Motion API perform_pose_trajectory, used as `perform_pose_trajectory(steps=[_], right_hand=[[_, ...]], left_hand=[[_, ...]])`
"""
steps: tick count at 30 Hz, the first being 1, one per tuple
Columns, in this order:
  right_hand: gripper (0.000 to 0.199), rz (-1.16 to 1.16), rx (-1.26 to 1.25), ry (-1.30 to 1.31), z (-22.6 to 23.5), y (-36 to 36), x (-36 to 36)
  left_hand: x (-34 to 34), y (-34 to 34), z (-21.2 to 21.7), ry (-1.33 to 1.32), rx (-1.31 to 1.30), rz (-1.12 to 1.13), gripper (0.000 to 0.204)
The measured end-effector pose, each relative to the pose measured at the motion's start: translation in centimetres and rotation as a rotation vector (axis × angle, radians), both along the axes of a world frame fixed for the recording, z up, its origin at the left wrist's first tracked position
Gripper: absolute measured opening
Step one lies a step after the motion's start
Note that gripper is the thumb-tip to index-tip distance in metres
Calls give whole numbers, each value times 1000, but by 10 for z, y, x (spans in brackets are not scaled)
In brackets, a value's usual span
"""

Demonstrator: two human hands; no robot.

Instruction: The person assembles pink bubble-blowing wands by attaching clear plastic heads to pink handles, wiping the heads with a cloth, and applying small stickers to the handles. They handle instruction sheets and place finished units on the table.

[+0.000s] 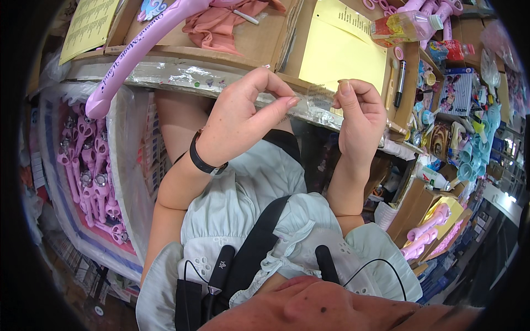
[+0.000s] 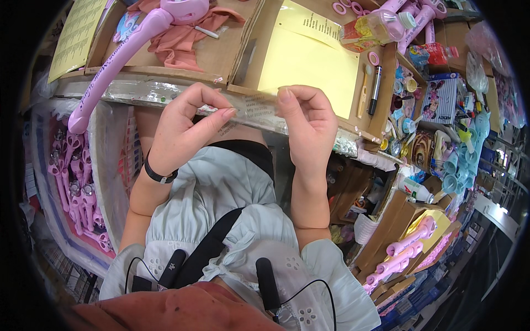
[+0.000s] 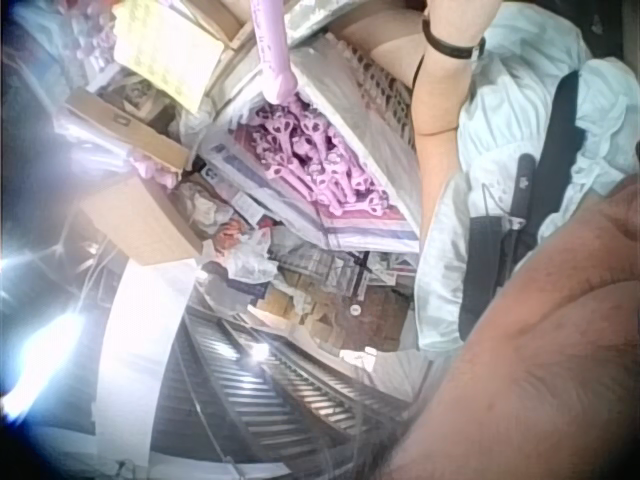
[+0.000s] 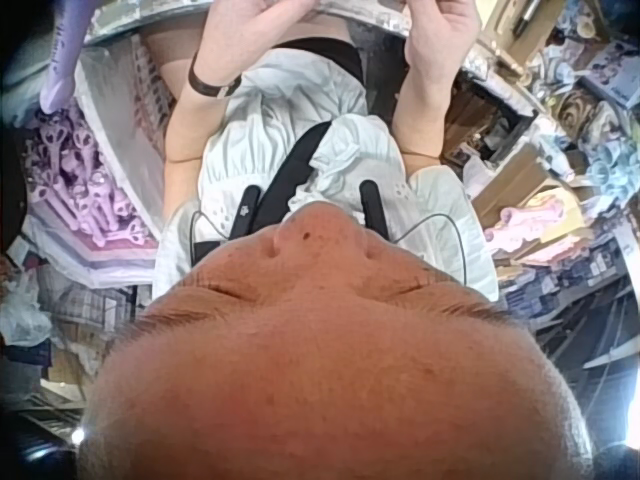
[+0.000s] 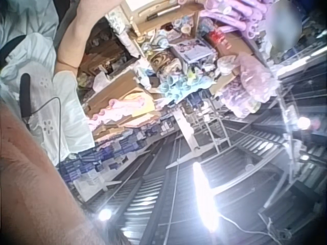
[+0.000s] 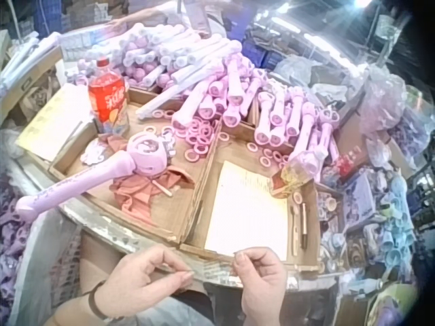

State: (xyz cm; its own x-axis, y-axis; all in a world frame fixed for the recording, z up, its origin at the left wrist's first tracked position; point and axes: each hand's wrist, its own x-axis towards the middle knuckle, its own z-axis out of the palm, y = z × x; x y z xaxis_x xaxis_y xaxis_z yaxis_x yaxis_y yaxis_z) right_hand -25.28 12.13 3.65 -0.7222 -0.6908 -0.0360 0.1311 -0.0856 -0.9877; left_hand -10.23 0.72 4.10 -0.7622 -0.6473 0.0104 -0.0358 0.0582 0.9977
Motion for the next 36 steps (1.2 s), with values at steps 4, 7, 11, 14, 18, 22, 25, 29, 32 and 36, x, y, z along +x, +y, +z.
perform_pose_trajectory(steps=[4, 7, 11, 14, 18, 22, 25, 29, 32, 36], right_hand=[[14, -15, 0, 5, 0, 1, -1], [14, -80, -25, 19, -1, 1, -5], [15, -137, -15, 18, 0, 4, -12], [15, -122, -24, 9, -2, 6, -12], [14, -122, -23, 26, -4, 7, -14], [19, -148, -74, 38, -7, 7, -16], [29, -201, -99, 49, -6, 6, -14], [44, -238, -109, 129, -3, 3, -12], [53, -130, -105, 180, 1, -1, -10], [59, 118, -42, 165, 7, -6, -6]], left_hand=[[0, 0, -1, -5, -28, 5, 11], [1, -2, -1, -25, -26, 12, 12], [2, -4, -1, -6, 142, 37, 12], [1, -4, -2, -2, 188, 5, 13], [2, -5, -3, 32, 316, -44, 13], [3, -8, -8, 191, 563, -99, 20], [5, -15, -12, 357, 1080, -210, 28], [6, -14, -16, 392, 1209, -275, 37], [7, -12, -18, 350, 1219, -272, 46], [8, -11, -17, 349, 1196, -285, 46]])
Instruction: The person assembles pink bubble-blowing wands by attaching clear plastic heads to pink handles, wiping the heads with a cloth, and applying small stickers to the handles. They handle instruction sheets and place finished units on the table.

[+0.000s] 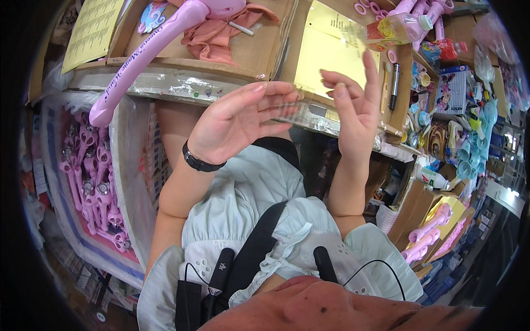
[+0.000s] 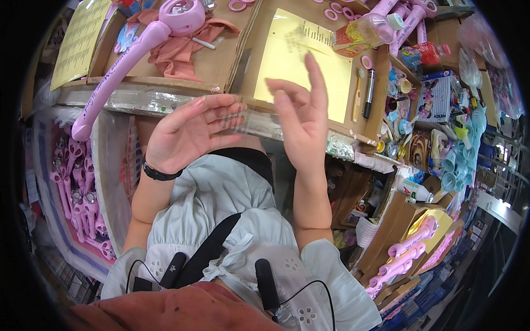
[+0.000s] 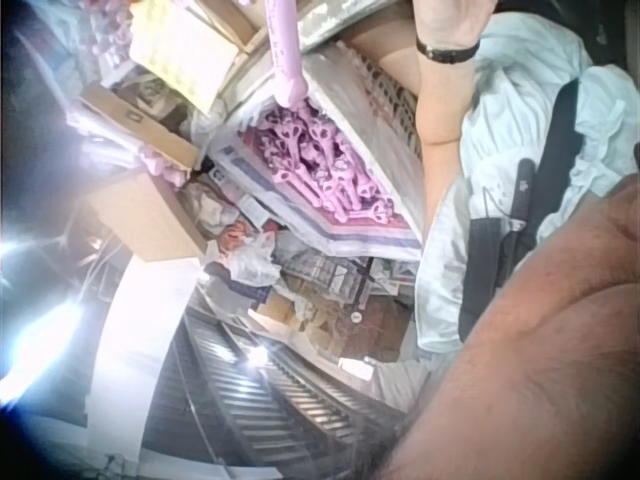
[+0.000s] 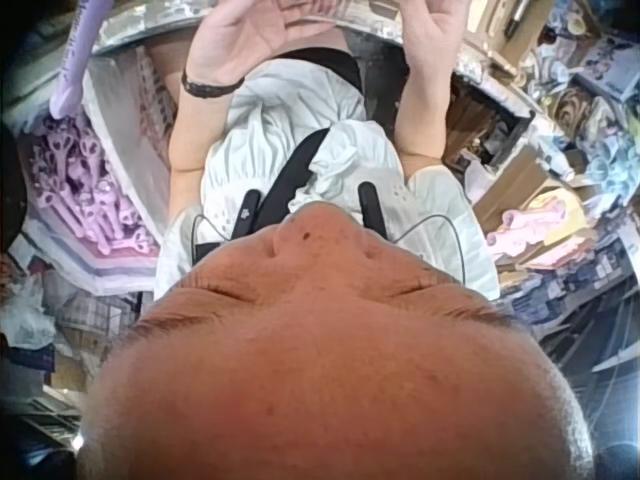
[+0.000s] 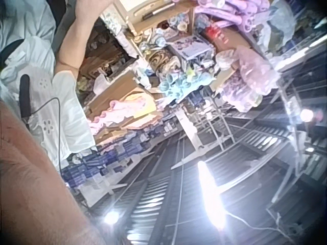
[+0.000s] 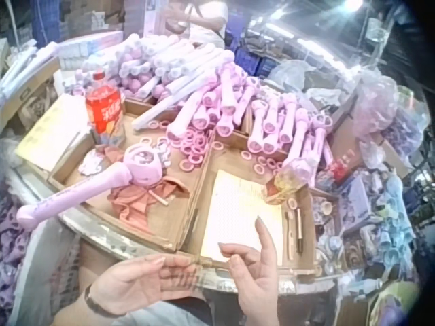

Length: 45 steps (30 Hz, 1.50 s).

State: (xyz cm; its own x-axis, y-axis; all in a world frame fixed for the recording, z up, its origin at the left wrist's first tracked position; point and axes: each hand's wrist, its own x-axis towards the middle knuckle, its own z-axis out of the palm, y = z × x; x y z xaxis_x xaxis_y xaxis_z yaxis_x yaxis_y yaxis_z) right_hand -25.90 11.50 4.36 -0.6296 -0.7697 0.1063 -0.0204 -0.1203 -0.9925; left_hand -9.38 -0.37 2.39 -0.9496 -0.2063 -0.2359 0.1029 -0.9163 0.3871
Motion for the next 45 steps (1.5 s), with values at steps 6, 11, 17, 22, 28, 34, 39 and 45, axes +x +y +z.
perform_pose_trajectory(steps=[6, 11, 17, 22, 28, 34, 39, 45], right_hand=[[64, 100, 99, 22, 5, -5, 6], [62, 75, 125, -23, 9, -2, 10], [65, -15, 89, -63, 6, 0, 14], [66, -92, -1, -28, -6, 9, 14], [60, -583, -112, 149, -18, 68, -43], [70, -904, -42, 252, -16, 158, -99], [77, -932, 66, 139, -33, 181, -105], [78, -926, 165, 218, -50, 171, -118]], left_hand=[[5, 0, 5, -5, -106, -10, 45], [8, 3, 8, -62, -273, 0, 45], [6, 4, 8, 0, -294, -7, 49], [3, 9, 6, 24, -76, 14, 46], [7, 2, -3, -121, -283, 300, 40], [24, -2, -14, -140, -345, 276, 30], [32, -15, -13, -109, -452, 329, 30], [43, -26, -11, -86, -532, 338, 30]])
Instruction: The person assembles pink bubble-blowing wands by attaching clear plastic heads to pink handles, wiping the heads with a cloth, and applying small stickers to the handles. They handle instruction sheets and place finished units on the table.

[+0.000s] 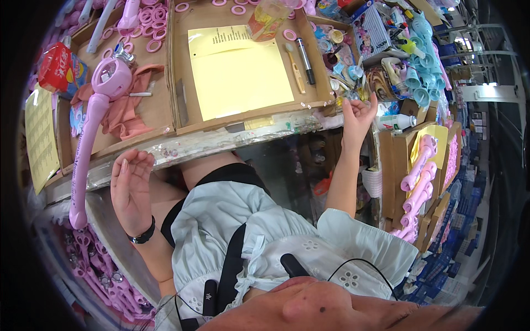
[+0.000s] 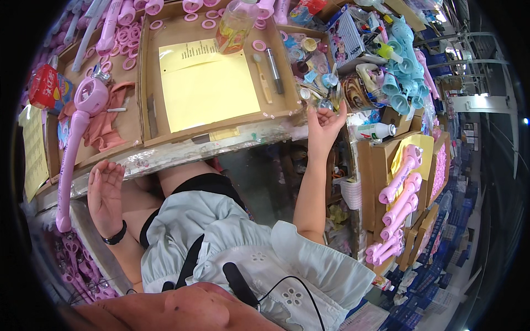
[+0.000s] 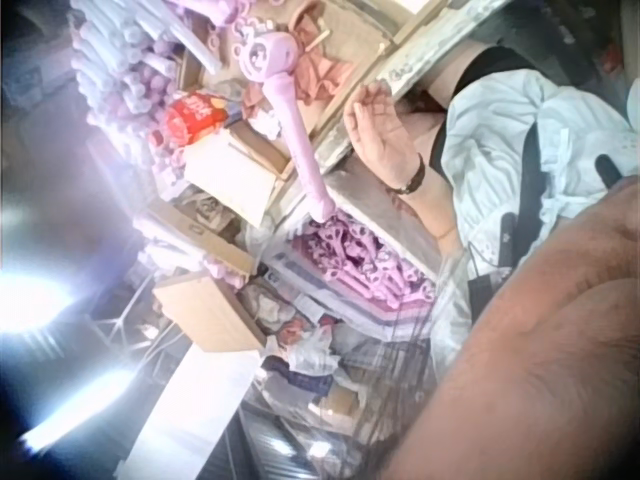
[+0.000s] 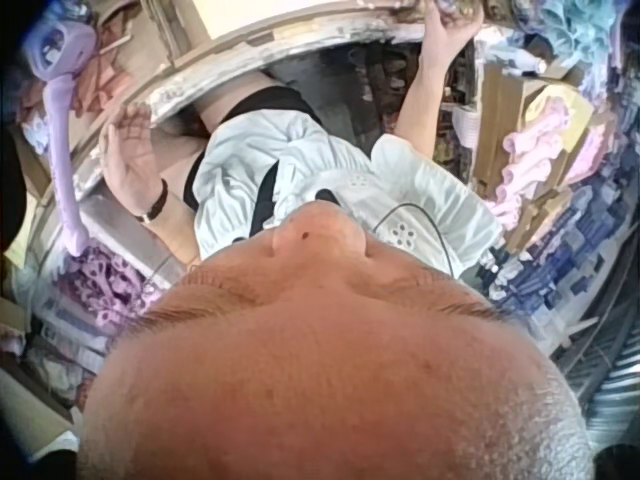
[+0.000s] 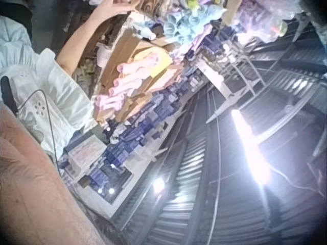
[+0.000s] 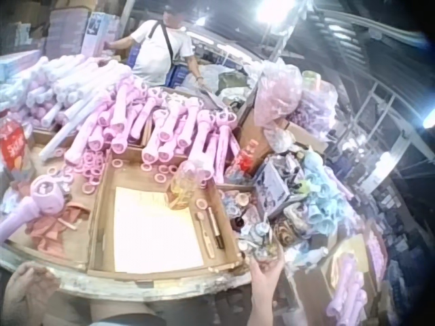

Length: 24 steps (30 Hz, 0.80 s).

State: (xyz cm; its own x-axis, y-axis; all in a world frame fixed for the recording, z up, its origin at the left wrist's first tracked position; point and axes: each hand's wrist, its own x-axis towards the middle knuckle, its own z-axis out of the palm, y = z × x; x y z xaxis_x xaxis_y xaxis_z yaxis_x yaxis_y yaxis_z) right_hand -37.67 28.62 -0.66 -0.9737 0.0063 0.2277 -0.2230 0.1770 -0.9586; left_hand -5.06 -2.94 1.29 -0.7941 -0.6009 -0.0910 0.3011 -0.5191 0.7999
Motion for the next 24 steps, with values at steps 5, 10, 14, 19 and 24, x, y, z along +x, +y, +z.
perform_pose_trajectory(steps=[5, 10, 14, 19, 24], right_hand=[[84, -14, 124, 54, -3, 0, -7], [85, -51, 274, 90, -6, 0, -7], [87, -78, 398, 113, -7, -3, -5], [89, -105, 486, 133, -6, -8, -2], [90, -151, 614, 182, -4, -12, 3]], left_hand=[[-2, 1, -2, -10, 12, 11, 29], [-3, 2, -2, -34, 23, 18, 28], [-3, 1, -2, -36, 27, 13, 27], [-2, 2, -3, -35, 41, 21, 27], [-1, 4, -2, -39, 59, 71, 24]])
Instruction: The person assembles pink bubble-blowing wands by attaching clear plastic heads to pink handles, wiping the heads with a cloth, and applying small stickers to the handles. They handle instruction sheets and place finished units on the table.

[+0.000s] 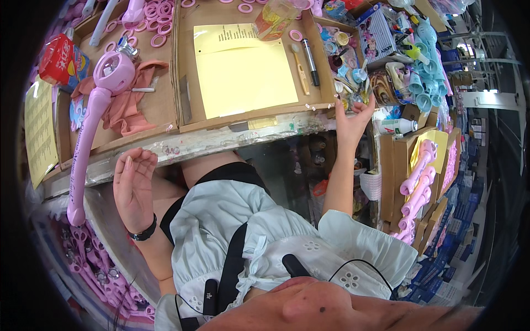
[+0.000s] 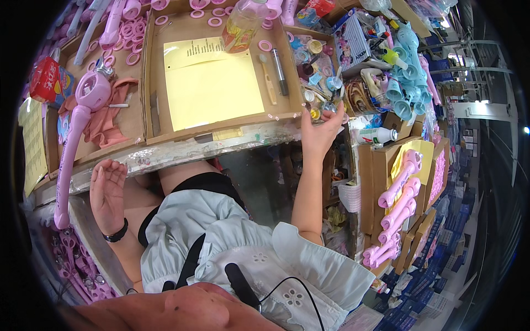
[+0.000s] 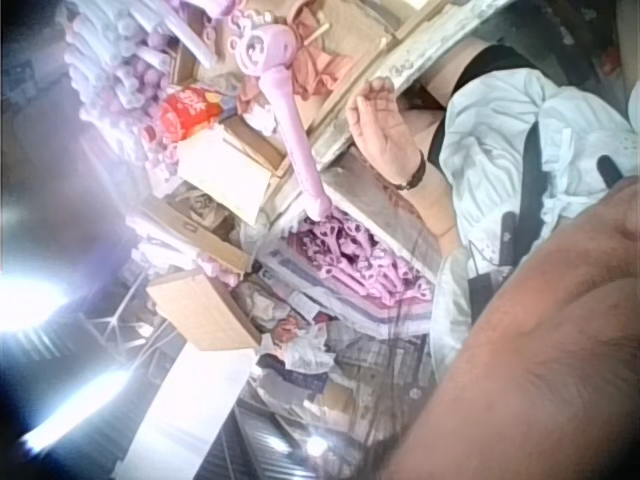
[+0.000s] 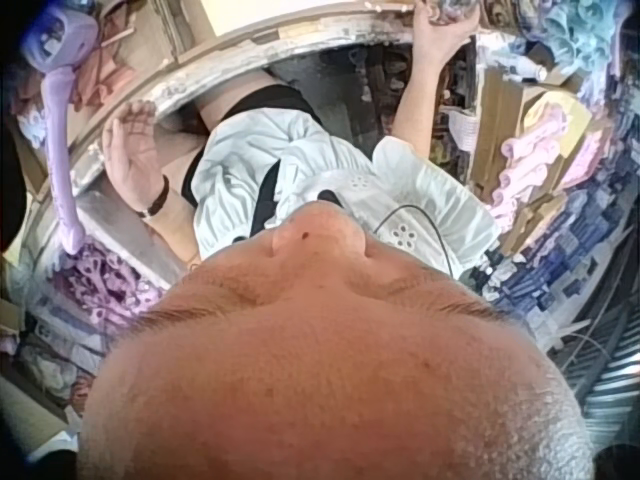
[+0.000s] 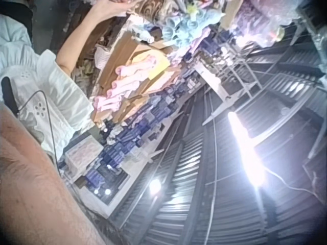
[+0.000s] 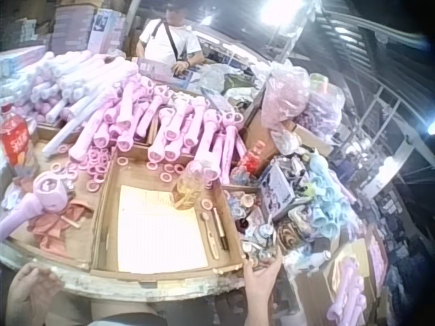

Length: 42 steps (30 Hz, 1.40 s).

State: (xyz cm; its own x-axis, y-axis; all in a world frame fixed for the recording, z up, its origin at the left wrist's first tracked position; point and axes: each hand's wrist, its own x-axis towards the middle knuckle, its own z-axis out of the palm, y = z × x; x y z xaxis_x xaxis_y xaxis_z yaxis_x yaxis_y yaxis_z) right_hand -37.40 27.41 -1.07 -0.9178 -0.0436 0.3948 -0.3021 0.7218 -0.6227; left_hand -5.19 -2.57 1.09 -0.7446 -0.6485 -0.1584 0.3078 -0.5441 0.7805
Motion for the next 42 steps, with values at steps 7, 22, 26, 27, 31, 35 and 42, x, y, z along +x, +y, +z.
perform_pose_trajectory(steps=[7, 22, 26, 27, 31, 35, 42], right_hand=[[92, -27, 154, 165, 4, -3, 5], [28, 327, -380, 527, 42, -24, 43], [21, 566, -379, 512, 42, -70, 74], [19, 625, -452, 398, 42, -83, 84], [48, 952, -770, 10, 36, -146, 129], [88, 1281, -518, -213, 27, -178, 189], [111, 1617, -632, -839, 8, -186, 235]], left_hand=[[37, -27, 29, -775, -1423, 453, 26], [87, -80, 17, -1366, -1530, 286, 47], [95, -38, 5, -1073, -1204, 443, 51], [91, -29, 1, -1041, -1051, 479, 53], [56, 0, -7, -361, -486, 466, 41], [17, 20, 2, -24, -304, 460, 32], [0, 34, 24, -118, -528, 665, 41]])
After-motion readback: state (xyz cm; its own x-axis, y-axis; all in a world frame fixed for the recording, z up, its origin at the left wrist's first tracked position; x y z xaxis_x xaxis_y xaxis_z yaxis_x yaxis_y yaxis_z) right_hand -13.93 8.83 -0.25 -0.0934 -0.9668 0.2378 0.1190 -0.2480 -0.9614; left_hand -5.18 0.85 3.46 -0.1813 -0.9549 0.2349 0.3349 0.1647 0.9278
